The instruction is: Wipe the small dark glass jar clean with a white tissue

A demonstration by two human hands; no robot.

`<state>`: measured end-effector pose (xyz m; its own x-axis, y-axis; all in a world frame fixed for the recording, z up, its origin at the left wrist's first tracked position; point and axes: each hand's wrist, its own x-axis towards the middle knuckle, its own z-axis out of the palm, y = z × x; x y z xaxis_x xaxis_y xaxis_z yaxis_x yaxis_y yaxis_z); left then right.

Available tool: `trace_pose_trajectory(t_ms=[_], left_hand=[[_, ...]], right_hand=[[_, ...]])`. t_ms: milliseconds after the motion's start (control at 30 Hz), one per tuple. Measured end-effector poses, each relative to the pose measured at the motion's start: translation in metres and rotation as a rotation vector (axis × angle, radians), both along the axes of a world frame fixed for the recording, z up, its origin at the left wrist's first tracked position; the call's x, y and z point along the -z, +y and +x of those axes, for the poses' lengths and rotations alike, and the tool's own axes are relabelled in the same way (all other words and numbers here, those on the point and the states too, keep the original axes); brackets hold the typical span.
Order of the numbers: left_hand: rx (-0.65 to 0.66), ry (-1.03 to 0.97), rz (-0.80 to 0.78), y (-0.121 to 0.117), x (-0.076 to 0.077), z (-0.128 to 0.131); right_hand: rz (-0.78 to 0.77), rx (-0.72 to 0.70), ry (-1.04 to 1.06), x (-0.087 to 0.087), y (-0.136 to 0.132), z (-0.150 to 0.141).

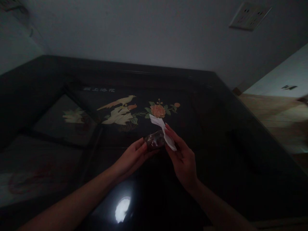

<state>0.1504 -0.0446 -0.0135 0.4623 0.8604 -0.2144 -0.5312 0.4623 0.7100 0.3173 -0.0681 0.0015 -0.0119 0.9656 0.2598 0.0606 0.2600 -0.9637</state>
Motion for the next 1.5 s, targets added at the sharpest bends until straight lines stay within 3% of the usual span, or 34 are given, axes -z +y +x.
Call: trace_pose_trajectory(t_ms=[267,400,533,667,1000,1200,1367,1500], left_hand=[[0.141,-0.192,-0.062,-0.006,0.007,-0.002],[0.123,-0.206,-0.145,-0.004,0.010,-0.003],[0.108,-0.189,-0.165,-0.004,0.008,-0.002],[0.082,-0.147,-0.145,-0.005,0.002,-0.001],[0.053,-0.062,-0.022,-0.007,-0.005,-0.001],[0.075,-0.039,0.019,-0.010,-0.004,0.000],[0.021,-0.036,-0.014,-0.007,0.001,0.001],[-0.045,-0.016,-0.026,-0.006,-0.004,0.002]], right_hand=[[0.055,-0.109,-0.152,0.000,0.000,-0.001],[0.079,-0.174,-0.130,-0.002,-0.001,0.001],[0.003,-0.116,-0.090,-0.006,0.004,0.005],[-0.034,-0.080,-0.136,-0.010,0.009,0.008],[0.112,-0.033,-0.255,-0.014,0.006,0.013],[0.063,-0.005,-0.236,-0.013,0.009,0.013],[-0.026,-0.079,-0.250,-0.017,0.011,0.015],[-0.034,-0.127,-0.243,-0.018,0.013,0.016]])
